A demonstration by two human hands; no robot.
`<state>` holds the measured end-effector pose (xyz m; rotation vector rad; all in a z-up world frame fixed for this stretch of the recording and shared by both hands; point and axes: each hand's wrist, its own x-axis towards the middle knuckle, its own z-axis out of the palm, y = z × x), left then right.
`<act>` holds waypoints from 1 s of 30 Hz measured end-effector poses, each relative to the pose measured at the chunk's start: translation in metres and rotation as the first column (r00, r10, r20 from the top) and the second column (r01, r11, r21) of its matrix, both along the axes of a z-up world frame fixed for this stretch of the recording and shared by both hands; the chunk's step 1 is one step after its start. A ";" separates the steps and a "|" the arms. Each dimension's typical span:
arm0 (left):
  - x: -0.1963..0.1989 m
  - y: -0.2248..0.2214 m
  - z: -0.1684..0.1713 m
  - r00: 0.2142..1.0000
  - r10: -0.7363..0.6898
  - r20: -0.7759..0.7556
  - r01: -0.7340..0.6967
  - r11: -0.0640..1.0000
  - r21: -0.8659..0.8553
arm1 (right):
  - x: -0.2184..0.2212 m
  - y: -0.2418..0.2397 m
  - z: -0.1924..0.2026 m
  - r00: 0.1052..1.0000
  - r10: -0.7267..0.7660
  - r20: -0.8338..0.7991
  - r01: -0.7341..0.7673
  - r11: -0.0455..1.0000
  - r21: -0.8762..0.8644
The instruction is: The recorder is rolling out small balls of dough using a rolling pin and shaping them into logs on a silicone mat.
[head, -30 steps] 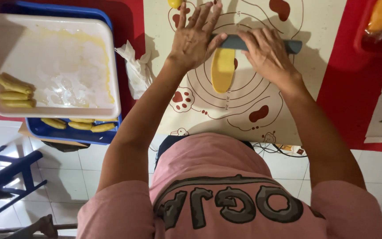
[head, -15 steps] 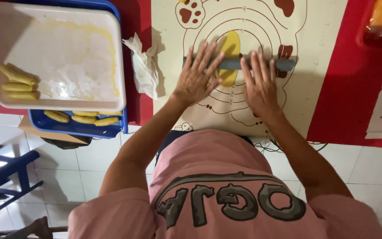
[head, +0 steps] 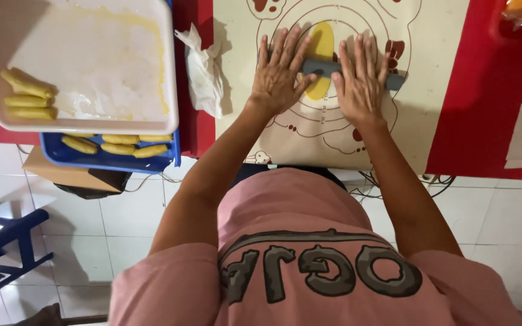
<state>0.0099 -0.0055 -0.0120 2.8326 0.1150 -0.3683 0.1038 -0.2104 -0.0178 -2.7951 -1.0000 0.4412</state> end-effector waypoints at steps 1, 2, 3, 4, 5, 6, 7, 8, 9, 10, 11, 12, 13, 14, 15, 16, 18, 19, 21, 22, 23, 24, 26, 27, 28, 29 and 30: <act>-0.014 -0.004 0.000 1.000 0.001 -0.001 -0.001 1.000 -0.002 | -0.014 -0.007 0.003 1.000 0.001 -0.001 -0.001 1.000 -0.002; -0.026 -0.006 0.001 1.000 -0.022 0.005 0.022 1.000 0.009 | -0.026 -0.013 0.007 0.997 0.052 0.049 -0.056 0.994 0.093; -0.037 -0.007 0.001 0.999 -0.044 0.011 0.044 0.999 0.021 | -0.037 -0.018 0.010 0.990 0.098 0.103 -0.116 0.976 0.184; -0.047 -0.012 0.005 0.999 -0.041 0.013 0.041 0.999 0.023 | -0.047 -0.023 0.010 0.989 0.101 0.105 -0.119 0.975 0.185; -0.058 -0.016 0.008 0.999 -0.045 -0.003 0.045 0.999 0.022 | -0.056 -0.027 0.011 0.985 0.113 0.127 -0.137 0.971 0.196; -0.068 -0.021 0.011 0.999 -0.051 -0.018 0.052 0.998 0.019 | -0.067 -0.032 0.011 0.981 0.124 0.149 -0.153 0.966 0.206; -0.074 -0.025 0.005 0.999 -0.051 -0.015 0.051 0.998 0.020 | -0.072 -0.034 0.008 0.981 0.124 0.152 -0.154 0.966 0.207; -0.077 -0.029 -0.001 0.998 -0.044 0.053 0.043 0.999 0.020 | -0.074 -0.036 0.006 0.986 0.110 0.128 -0.134 0.970 0.201; -0.081 -0.033 -0.006 0.992 -0.038 0.121 0.036 0.999 0.019 | -0.077 -0.038 0.003 0.990 0.095 0.104 -0.114 0.974 0.195; -0.066 -0.027 -0.019 0.992 -0.034 0.121 0.032 0.999 0.019 | -0.064 -0.036 -0.003 0.990 0.099 0.104 -0.118 0.974 0.195; -0.050 -0.022 -0.032 0.979 -0.017 0.203 -0.005 0.994 0.111 | -0.050 -0.034 -0.010 0.984 0.115 0.137 -0.141 0.971 0.195; -0.036 -0.017 -0.045 0.959 -0.009 0.282 -0.048 0.979 0.197 | -0.039 -0.033 -0.017 0.977 0.129 0.168 -0.161 0.968 0.194; -0.033 -0.012 -0.035 0.960 -0.008 0.281 -0.049 0.979 0.196 | -0.038 -0.026 -0.014 0.977 0.130 0.167 -0.162 0.968 0.193; -0.025 -0.005 -0.025 0.988 -0.026 0.153 0.001 0.987 0.162 | -0.032 -0.019 -0.011 0.994 0.057 0.096 -0.071 0.986 0.150; -0.016 0.001 -0.014 0.999 -0.049 0.022 0.046 0.992 0.122 | -0.026 -0.012 -0.007 0.999 -0.020 0.027 0.018 0.995 0.100; -0.020 -0.001 -0.021 0.998 -0.051 0.021 0.048 0.992 0.120 | -0.031 -0.011 -0.004 0.999 -0.022 0.025 0.020 0.995 0.098; -0.026 -0.005 -0.035 0.978 -0.019 0.209 0.013 1.000 0.027 | -0.042 -0.007 0.002 0.996 -0.009 0.093 -0.004 0.990 0.139; -0.035 -0.007 -0.026 0.978 -0.023 0.206 0.018 0.999 0.027 | -0.048 -0.013 -0.001 0.996 -0.014 0.090 0.002 0.990 0.139; -0.053 -0.013 -0.007 0.996 -0.075 0.057 0.074 0.997 0.033 | -0.060 -0.024 -0.004 0.999 -0.040 -0.003 0.040 0.999 -0.003; -0.065 -0.016 -0.002 0.995 -0.078 0.058 0.076 0.997 0.034 | -0.073 -0.030 -0.002 0.999 -0.042 -0.002 0.042 0.999 -0.002; -0.077 -0.019 0.004 0.994 -0.099 0.047 0.097 0.994 0.042 | -0.086 -0.036 0.000 1.000 -0.013 0.026 0.012 0.999 0.053; -0.089 -0.021 0.010 0.992 -0.117 0.038 0.115 0.992 0.051 | -0.097 -0.041 0.002 0.998 0.018 0.056 -0.024 0.994 0.109; -0.107 -0.033 -0.026 0.970 -0.102 0.219 0.083 0.992 0.094 | -0.110 -0.053 -0.009 0.988 0.054 0.146 -0.073 0.989 0.129; -0.116 -0.038 -0.044 0.916 -0.093 0.390 0.045 0.991 0.129 | -0.117 -0.059 -0.016 0.969 0.087 0.231 -0.123 0.982 0.144; -0.107 -0.035 -0.050 0.915 -0.092 0.393 0.043 0.990 0.133 | -0.108 -0.061 -0.019 0.968 0.088 0.235 -0.125 0.981 0.147; -0.098 -0.031 -0.056 0.881 -0.110 0.461 0.034 0.985 0.172 | -0.099 -0.062 -0.024 0.950 0.114 0.289 -0.171 0.969 0.180; -0.094 -0.032 -0.062 0.847 -0.127 0.515 0.024 0.979 0.203 | -0.096 -0.068 -0.028 0.933 0.140 0.332 -0.216 0.955 0.205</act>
